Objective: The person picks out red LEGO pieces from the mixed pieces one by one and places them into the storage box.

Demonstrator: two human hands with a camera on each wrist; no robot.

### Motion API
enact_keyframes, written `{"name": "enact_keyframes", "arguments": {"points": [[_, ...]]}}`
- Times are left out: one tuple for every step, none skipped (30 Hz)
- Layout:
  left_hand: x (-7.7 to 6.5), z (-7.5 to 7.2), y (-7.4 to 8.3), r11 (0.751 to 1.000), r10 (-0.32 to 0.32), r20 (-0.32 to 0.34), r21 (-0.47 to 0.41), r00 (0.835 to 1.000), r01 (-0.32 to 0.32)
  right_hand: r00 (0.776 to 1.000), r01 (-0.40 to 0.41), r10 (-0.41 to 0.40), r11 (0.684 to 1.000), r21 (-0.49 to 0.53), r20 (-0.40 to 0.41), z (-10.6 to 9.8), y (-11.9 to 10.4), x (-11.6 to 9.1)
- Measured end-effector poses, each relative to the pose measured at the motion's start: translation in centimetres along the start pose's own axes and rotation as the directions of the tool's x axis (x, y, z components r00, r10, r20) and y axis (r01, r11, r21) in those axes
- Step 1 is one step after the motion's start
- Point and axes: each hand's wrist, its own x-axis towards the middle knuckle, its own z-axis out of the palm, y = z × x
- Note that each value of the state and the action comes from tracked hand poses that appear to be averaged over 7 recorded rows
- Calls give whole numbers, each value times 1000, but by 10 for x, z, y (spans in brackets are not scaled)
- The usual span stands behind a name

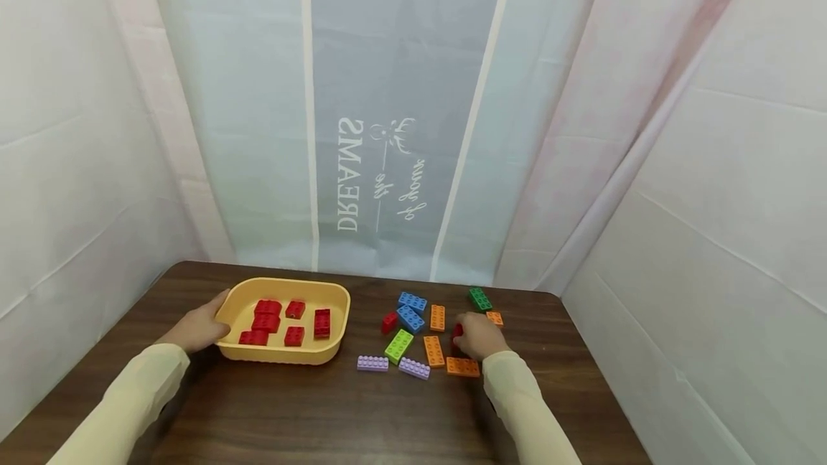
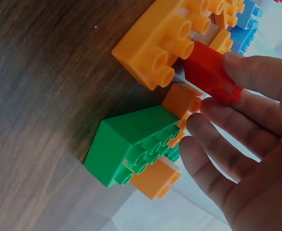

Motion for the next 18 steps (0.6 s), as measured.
{"name": "enact_keyframes", "arguments": {"points": [[0, 0, 0, 1000, 2, -1, -2, 1000, -2, 1000, 3, -3, 1000, 4, -5, -1, 0, 0], [0, 0, 1, 1000, 6, -3, -2, 1000, -6, 1000, 5, -4, 1000, 10, -10, -2, -1, 0], [0, 0, 1, 1000, 9, -4, -1, 1000, -9, 1000, 4, -4, 1000, 17, -15, -3, -2, 0], [-1, 0, 1, 1000, 11, -6, -3, 1000, -11, 1000, 3, -3, 1000, 24, -19, -4, -3, 0], [0, 0, 1, 1000, 12, -7, -5, 1000, -12, 1000, 3, -2, 1000, 26, -23, -5, -4, 1], [0, 0, 1, 1000, 11, -7, -8, 1000, -11, 1000, 3, -2, 1000, 27, -28, -7, -6, 1], [0, 0, 1, 1000, 10, -7, -10, 1000, -10, 1000, 3, -2, 1000, 28, -31, -8, -7, 1], [1, 1, 0, 1000, 8, -7, -12, 1000, -9, 999, 1, 0, 1000, 27, -33, -8, -9, 2], [1, 1, 0, 1000, 5, -6, -14, 1000, -5, 999, 3, -2, 1000, 31, -36, -9, -10, 2], [2, 2, 0, 1000, 2, -6, -17, 1000, -2, 999, 6, -4, 999, 33, -40, -11, -11, 3], [2, 2, -1, 1000, -1, -5, -17, 1000, 1, 999, 9, -7, 999, 35, -43, -11, -12, 4], [3, 2, -1, 1000, -5, -2, -20, 1000, 5, 999, 13, -11, 999, 36, -46, -13, -13, 5], [3, 3, -2, 1000, -5, -2, -20, 1000, 5, 999, 18, -16, 999, 38, -48, -13, -14, 6], [3, 3, -1, 1000, -5, -3, -21, 1000, 5, 998, 27, -25, 999, 39, -52, -15, -15, 7], [2, 3, -1, 1000, -7, -2, -24, 1000, 7, 998, 36, -34, 999, 41, -57, -16, -16, 8], [2, 3, -1, 1000, -6, -2, -25, 1000, 6, 997, 46, -44, 998, 39, -61, -18, -19, 9], [2, 3, 0, 1000, -6, -2, -27, 1000, 6, 996, 54, -52, 998, 35, -66, -19, -21, 10], [1, 3, 0, 1000, -6, -4, -29, 1000, 6, 996, 63, -61, 998, 30, -68, -21, -24, 11]]}}
